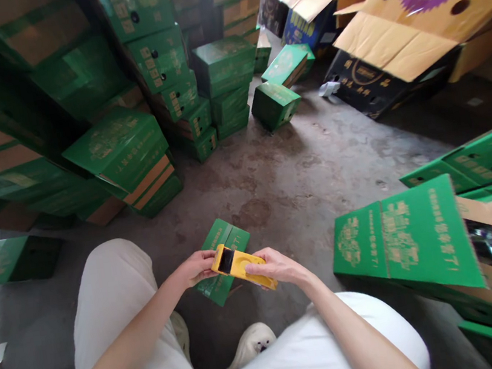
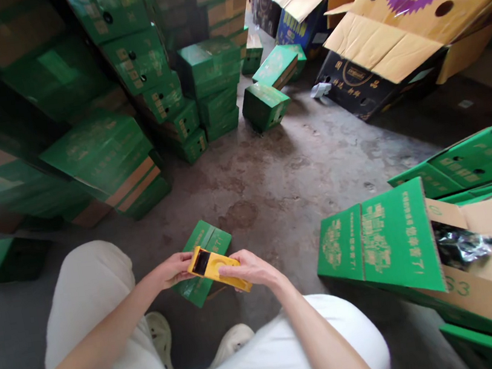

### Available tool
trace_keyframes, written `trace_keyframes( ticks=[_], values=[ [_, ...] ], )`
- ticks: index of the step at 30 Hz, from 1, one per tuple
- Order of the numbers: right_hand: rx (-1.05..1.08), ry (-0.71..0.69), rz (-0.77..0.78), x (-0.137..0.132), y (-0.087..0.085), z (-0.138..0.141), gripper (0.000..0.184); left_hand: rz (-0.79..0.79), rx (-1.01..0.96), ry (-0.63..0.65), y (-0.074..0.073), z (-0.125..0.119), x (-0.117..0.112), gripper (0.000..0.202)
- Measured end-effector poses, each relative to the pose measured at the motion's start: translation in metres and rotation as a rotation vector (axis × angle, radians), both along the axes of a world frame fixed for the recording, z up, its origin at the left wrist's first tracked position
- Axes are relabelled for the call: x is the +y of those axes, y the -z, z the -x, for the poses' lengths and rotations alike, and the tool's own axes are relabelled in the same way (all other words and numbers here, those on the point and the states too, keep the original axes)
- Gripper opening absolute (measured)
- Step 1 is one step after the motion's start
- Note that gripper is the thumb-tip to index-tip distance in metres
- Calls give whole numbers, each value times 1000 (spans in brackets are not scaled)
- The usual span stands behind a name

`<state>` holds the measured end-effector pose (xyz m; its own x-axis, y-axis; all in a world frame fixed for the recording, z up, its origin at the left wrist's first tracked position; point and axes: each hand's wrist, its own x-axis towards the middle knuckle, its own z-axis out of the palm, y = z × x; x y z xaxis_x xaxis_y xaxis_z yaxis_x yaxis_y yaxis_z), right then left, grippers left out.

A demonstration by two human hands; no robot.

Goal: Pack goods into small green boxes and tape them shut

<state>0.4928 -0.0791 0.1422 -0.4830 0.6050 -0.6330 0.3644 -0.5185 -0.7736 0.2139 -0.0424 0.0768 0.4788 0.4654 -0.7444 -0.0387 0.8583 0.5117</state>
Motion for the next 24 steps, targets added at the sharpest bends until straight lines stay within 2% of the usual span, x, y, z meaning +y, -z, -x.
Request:
trace_keyframes(
  ticks=[4, 9, 12, 17, 20, 24],
  values=[
    [6, 0, -25, -5, -1, 3, 53, -45, 92, 50, 5, 2, 1, 42],
    [-63, 20, -78, -8, -4, 7, 46, -165, 184, 8, 6, -3, 7, 38],
    [-130, 28, -103, -11, -8, 4, 45, -235, 218, -5, 2, 0, 23, 40],
    [-225, 31, -97, -28, -8, -14, 47, -394, 364, -97, -3, 34, 60, 35],
    [-288, 42, -94, -36, 0, -19, 50, -445, 423, -110, 3, 45, 67, 30],
    [-334, 46, -88, -39, 10, -12, 50, -464, 490, -155, 21, 43, 62, 27]
  ],
)
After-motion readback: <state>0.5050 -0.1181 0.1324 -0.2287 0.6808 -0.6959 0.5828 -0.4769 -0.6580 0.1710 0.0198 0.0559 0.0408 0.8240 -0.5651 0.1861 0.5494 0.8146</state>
